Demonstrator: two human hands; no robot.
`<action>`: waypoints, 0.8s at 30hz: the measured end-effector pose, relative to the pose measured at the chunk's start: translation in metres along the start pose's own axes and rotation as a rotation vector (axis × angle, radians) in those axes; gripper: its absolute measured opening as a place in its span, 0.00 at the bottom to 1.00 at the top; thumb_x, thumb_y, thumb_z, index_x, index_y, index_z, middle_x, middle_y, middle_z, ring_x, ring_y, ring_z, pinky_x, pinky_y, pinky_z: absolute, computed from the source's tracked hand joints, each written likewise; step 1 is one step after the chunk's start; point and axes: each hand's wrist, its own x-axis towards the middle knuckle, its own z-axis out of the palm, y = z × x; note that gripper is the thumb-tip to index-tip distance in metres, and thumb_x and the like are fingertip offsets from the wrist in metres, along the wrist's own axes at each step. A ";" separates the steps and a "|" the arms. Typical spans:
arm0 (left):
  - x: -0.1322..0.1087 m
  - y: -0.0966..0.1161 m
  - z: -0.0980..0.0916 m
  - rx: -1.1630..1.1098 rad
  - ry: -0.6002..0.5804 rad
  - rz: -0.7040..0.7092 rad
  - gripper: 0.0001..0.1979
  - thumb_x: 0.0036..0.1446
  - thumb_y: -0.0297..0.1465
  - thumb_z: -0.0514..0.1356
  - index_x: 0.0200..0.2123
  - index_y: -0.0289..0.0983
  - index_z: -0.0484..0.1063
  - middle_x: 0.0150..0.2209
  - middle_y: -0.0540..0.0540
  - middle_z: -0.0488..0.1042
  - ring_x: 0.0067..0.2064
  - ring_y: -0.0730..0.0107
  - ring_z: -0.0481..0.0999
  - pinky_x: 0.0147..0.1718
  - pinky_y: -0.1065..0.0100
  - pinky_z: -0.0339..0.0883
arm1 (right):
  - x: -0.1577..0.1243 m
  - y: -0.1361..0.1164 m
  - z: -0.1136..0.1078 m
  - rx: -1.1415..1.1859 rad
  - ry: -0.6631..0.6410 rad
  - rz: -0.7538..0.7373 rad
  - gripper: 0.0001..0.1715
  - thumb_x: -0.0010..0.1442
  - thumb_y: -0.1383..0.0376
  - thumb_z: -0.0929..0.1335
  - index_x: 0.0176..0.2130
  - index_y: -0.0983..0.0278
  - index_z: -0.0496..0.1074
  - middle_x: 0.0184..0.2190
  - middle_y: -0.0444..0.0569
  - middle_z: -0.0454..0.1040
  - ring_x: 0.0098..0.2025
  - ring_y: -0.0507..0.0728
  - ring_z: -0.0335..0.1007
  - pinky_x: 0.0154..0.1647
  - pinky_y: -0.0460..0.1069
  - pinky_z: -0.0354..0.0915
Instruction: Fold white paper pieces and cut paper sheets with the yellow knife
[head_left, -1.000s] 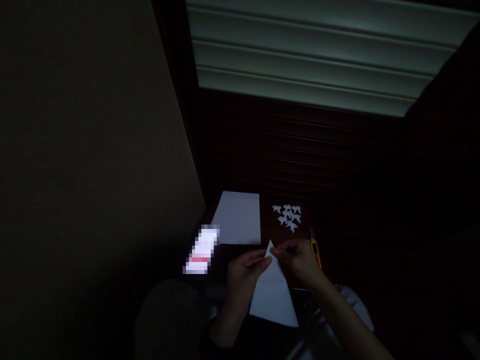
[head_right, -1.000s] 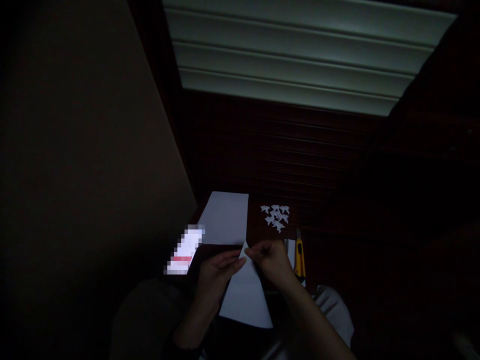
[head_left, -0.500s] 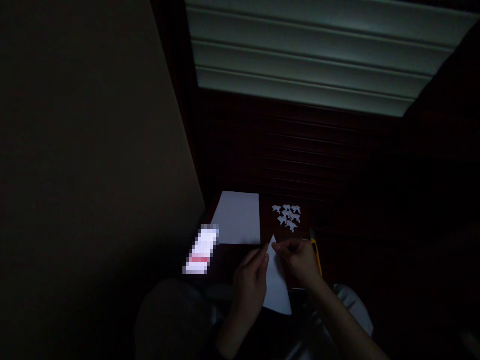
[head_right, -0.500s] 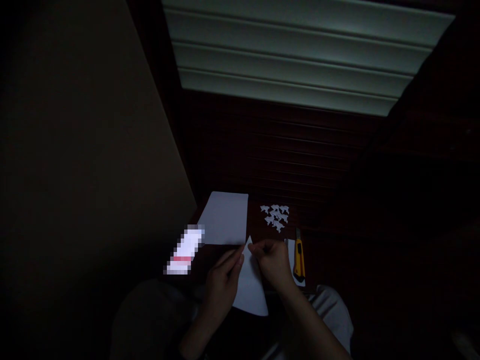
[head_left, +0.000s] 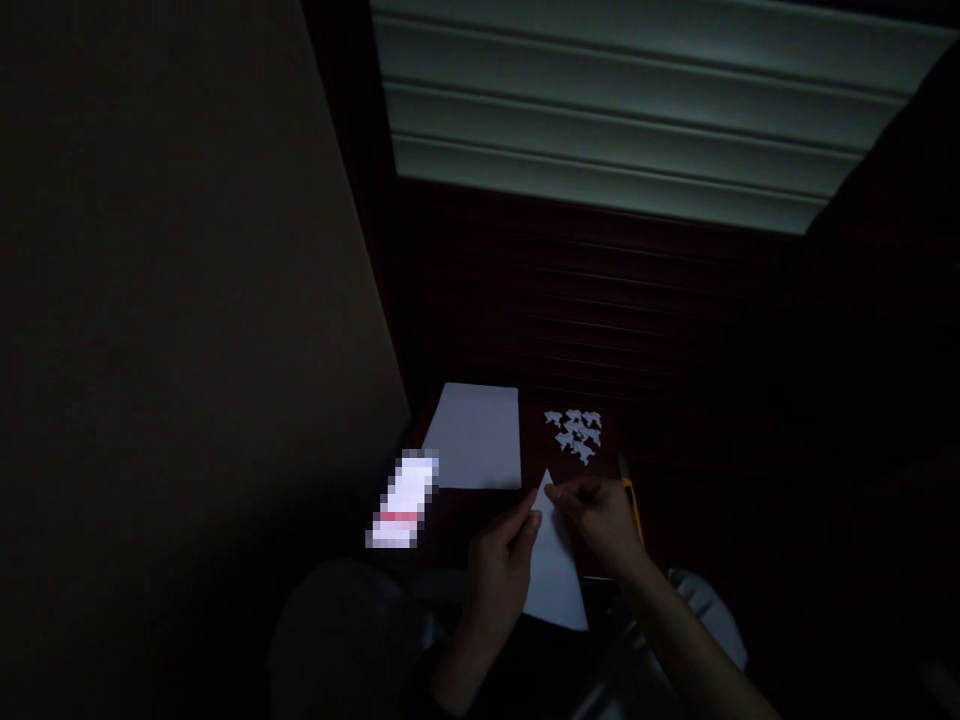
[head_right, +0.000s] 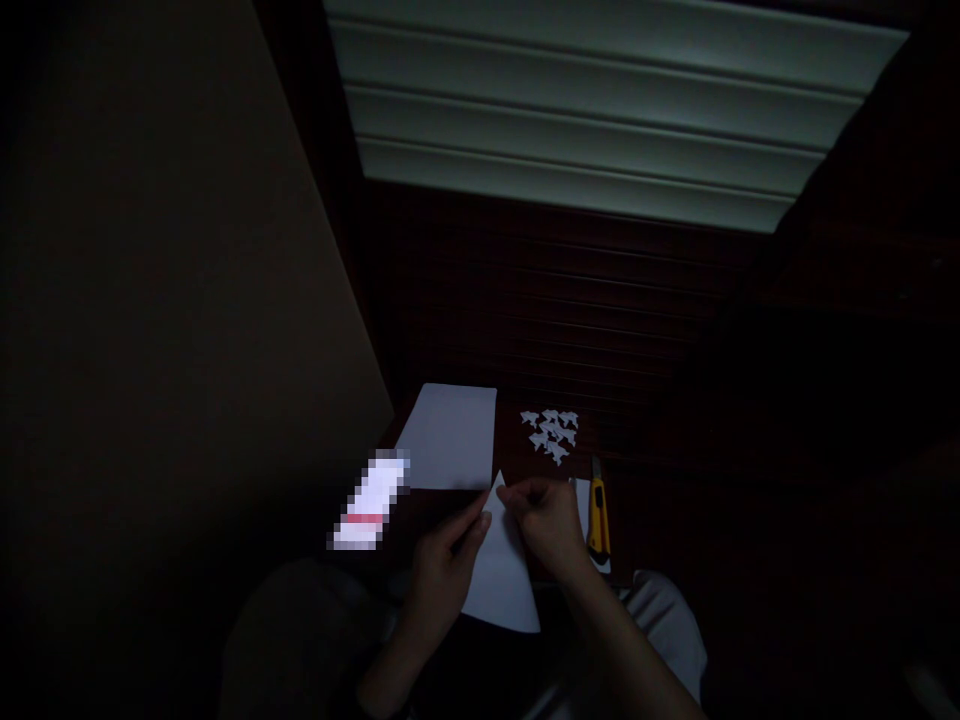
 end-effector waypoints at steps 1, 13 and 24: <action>0.000 0.000 0.000 -0.003 0.005 -0.007 0.16 0.53 0.33 0.57 0.46 0.42 0.71 0.48 0.48 0.72 0.50 0.63 0.69 0.51 0.65 0.60 | 0.000 0.000 0.000 0.006 -0.011 0.001 0.19 0.49 0.54 0.68 0.24 0.68 0.74 0.21 0.50 0.74 0.22 0.52 0.65 0.21 0.45 0.58; 0.003 -0.014 -0.004 -0.110 -0.079 -0.135 0.13 0.49 0.35 0.60 0.38 0.37 0.76 0.37 0.44 0.78 0.39 0.61 0.76 0.39 0.67 0.70 | 0.009 -0.005 -0.008 0.090 -0.139 -0.017 0.17 0.46 0.55 0.70 0.24 0.67 0.73 0.22 0.48 0.73 0.24 0.52 0.65 0.25 0.45 0.59; 0.010 -0.008 -0.001 -0.109 -0.074 -0.148 0.13 0.46 0.37 0.62 0.32 0.35 0.77 0.33 0.43 0.78 0.36 0.60 0.77 0.35 0.68 0.70 | 0.004 -0.008 -0.003 0.091 -0.151 -0.035 0.15 0.47 0.56 0.69 0.24 0.67 0.72 0.23 0.48 0.73 0.26 0.53 0.66 0.27 0.45 0.61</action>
